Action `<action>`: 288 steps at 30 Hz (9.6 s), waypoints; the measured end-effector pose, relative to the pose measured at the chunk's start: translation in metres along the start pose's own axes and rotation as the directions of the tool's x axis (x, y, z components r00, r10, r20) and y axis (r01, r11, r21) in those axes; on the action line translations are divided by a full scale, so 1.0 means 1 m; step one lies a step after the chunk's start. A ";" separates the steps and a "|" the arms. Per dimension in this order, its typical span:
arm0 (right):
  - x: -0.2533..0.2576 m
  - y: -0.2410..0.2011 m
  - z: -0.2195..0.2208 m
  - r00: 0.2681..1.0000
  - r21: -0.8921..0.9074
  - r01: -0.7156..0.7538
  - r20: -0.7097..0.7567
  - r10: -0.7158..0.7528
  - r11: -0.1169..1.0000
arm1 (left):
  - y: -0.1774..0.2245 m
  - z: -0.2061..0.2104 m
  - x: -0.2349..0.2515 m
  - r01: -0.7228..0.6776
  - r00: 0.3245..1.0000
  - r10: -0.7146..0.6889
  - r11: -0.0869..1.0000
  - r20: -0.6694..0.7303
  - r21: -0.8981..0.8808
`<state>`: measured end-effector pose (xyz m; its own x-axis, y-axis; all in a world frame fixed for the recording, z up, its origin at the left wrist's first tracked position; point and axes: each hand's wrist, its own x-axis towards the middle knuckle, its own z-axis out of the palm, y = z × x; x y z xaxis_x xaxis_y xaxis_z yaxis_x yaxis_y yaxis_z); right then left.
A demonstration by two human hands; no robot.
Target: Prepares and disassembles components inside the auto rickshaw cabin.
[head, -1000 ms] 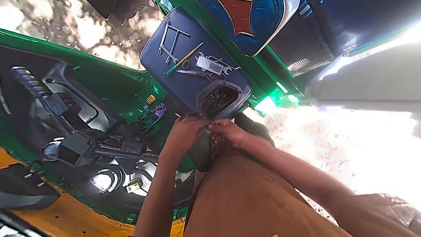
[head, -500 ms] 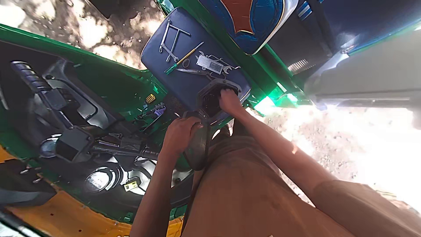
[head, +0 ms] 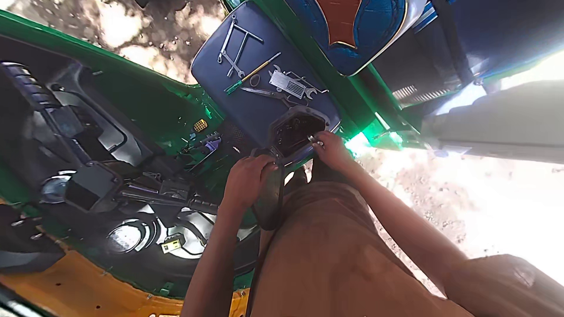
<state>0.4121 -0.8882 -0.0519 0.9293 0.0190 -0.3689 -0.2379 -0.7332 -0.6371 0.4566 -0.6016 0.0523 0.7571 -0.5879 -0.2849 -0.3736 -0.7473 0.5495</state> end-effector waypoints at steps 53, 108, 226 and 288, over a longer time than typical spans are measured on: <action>0.064 0.107 -0.007 0.901 0.296 -0.237 -0.289 0.323 0.925 | 0.011 0.003 0.005 0.045 0.998 -0.043 0.998 -0.049 0.036; 0.099 -0.047 0.005 0.731 -0.347 -0.477 0.354 0.584 0.807 | 0.006 -0.015 0.012 0.149 0.987 -0.144 0.987 0.068 -0.068; 0.124 -0.033 0.051 0.921 -0.633 -0.044 0.273 0.277 0.773 | -0.032 0.003 -0.011 0.021 0.981 -0.085 0.938 -0.172 -0.347; -0.007 -0.057 -0.039 0.912 0.888 -0.268 0.359 -0.197 0.374 | 0.046 -0.010 0.017 0.152 0.973 -0.186 0.961 -0.135 -0.230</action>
<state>0.4297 -0.8733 0.0133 0.7933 0.4058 -0.4539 -0.5893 0.3245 -0.7399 0.4571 -0.6430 0.0807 0.8784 -0.3920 -0.2735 -0.1215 -0.7365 0.6654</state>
